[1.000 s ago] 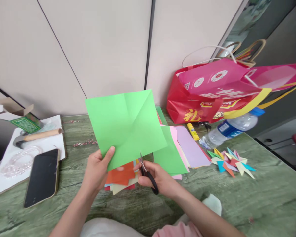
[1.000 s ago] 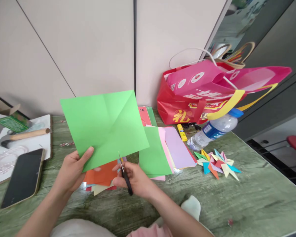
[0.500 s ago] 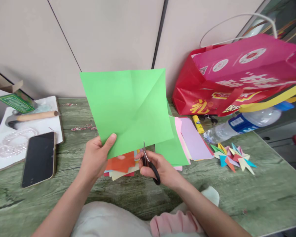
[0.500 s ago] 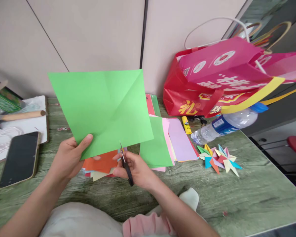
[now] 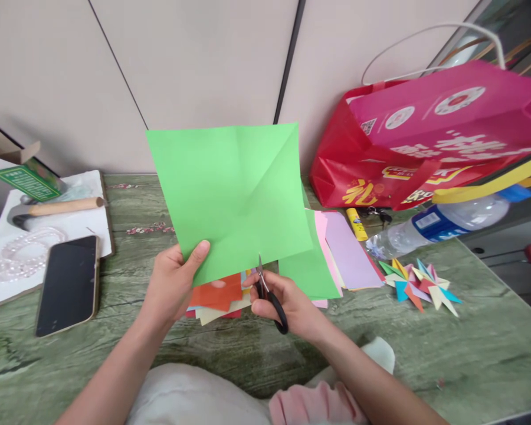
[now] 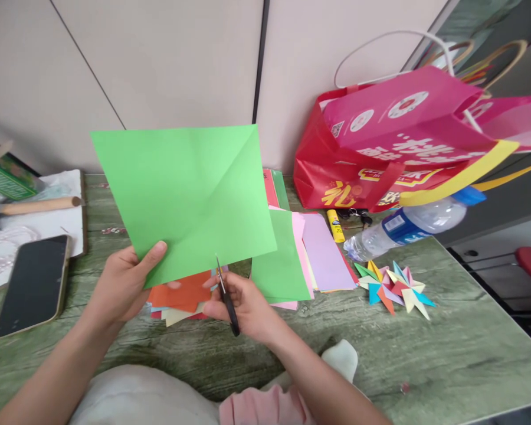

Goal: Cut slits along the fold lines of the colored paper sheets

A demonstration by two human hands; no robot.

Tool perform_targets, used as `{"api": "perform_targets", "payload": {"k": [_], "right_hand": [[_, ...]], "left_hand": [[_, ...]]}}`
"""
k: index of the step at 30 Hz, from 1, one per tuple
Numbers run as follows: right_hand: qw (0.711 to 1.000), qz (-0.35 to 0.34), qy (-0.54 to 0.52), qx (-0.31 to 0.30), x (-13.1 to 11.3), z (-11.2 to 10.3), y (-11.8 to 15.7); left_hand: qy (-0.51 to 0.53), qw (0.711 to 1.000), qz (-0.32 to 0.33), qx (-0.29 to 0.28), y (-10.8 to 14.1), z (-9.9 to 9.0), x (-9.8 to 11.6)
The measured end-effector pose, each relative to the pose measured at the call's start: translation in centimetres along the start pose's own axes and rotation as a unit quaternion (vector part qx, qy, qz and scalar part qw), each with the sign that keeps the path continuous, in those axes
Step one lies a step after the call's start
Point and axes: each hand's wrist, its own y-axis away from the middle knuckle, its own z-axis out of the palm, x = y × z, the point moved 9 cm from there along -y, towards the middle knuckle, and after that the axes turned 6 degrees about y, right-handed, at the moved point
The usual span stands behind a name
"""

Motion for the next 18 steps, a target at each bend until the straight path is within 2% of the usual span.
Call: {"api": "perform_targets", "payload": {"k": [18], "right_hand": [[0.999, 0.002, 0.008, 0.038, 0.60, -0.23, -0.07]], "left_hand": [[0.013, 1.000, -0.008, -0.004, -0.11, 0.02, -0.21]]}}
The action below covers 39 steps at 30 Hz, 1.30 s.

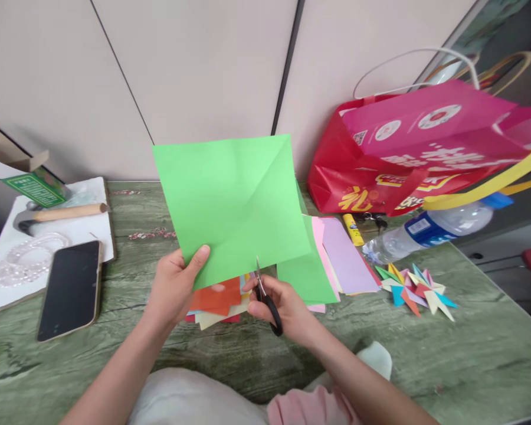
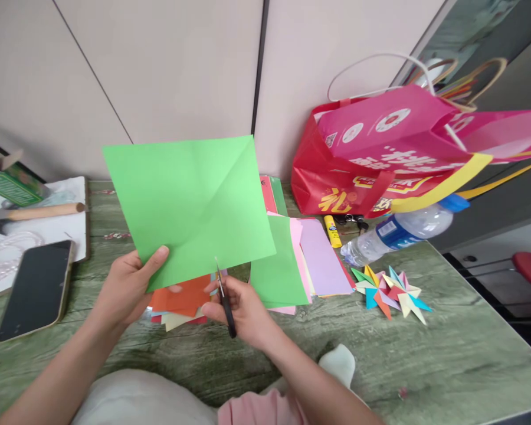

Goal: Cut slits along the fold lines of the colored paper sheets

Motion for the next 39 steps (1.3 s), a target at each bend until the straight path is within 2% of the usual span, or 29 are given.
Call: {"api": "perform_targets", "payload": {"k": [9, 21, 39], "right_hand": [[1.000, -0.015, 0.012, 0.016, 0.25, -0.05, -0.08], [0.998, -0.036, -0.047, 0.018, 0.83, -0.03, -0.62], [0.998, -0.026, -0.048, 0.016, 0.40, 0.33, -0.37]], "left_hand": [[-0.002, 1.000, 0.006, -0.024, -0.13, 0.03, -0.11], [-0.019, 0.999, 0.026, -0.035, 0.09, 0.07, 0.44], [-0.011, 1.000, 0.011, -0.027, 0.43, 0.25, 0.61]]}}
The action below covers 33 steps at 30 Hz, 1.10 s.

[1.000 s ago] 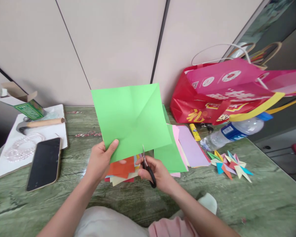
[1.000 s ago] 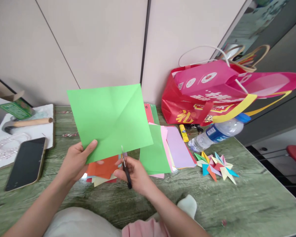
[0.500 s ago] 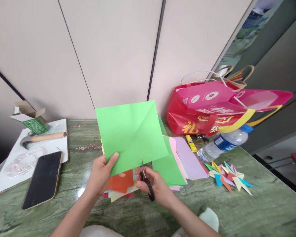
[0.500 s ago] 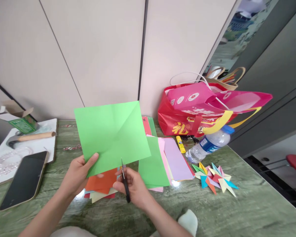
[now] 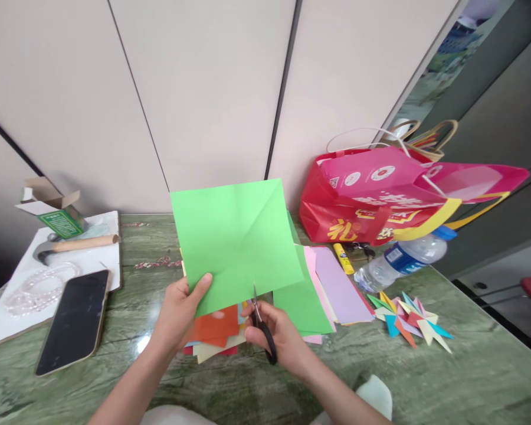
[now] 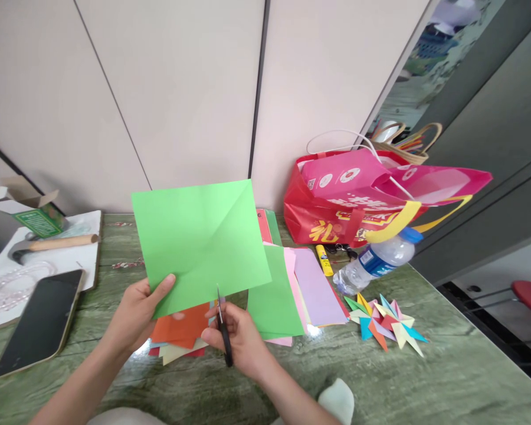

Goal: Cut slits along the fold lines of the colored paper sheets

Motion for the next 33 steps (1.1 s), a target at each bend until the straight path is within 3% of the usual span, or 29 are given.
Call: {"api": "perform_targets", "payload": {"k": [33], "right_hand": [[1.000, 0.004, -0.010, 0.011, 0.02, -0.21, -0.04]], "left_hand": [[-0.013, 1.000, -0.011, -0.005, -0.10, -0.23, -0.53]]}}
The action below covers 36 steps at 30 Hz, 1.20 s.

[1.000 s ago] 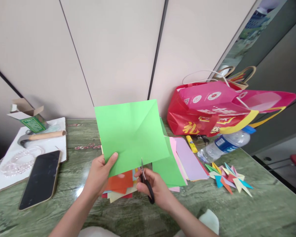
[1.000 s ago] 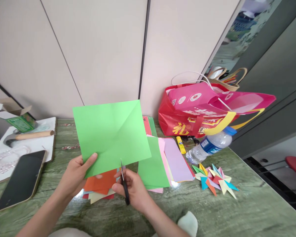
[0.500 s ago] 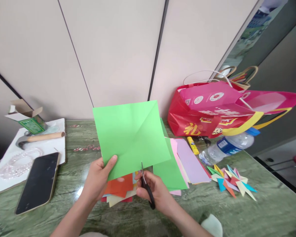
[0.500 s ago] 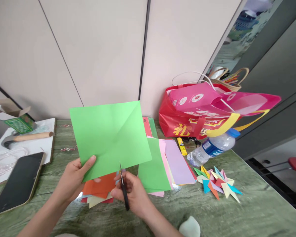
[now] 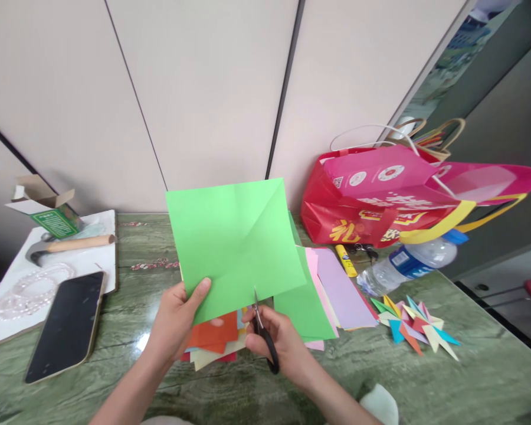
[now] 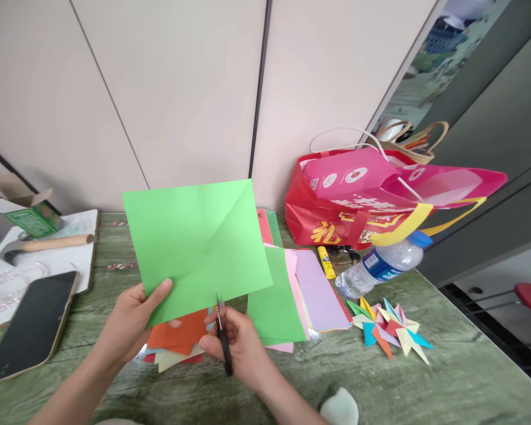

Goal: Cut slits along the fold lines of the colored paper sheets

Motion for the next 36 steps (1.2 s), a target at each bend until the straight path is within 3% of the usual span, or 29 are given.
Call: {"api": "perform_targets", "payload": {"k": [36], "right_hand": [[0.999, 0.020, 0.024, 0.031, 1.2, -0.4, -0.3]], "left_hand": [[0.005, 1.000, -0.002, 0.009, 0.1, 0.0, 0.2]]}}
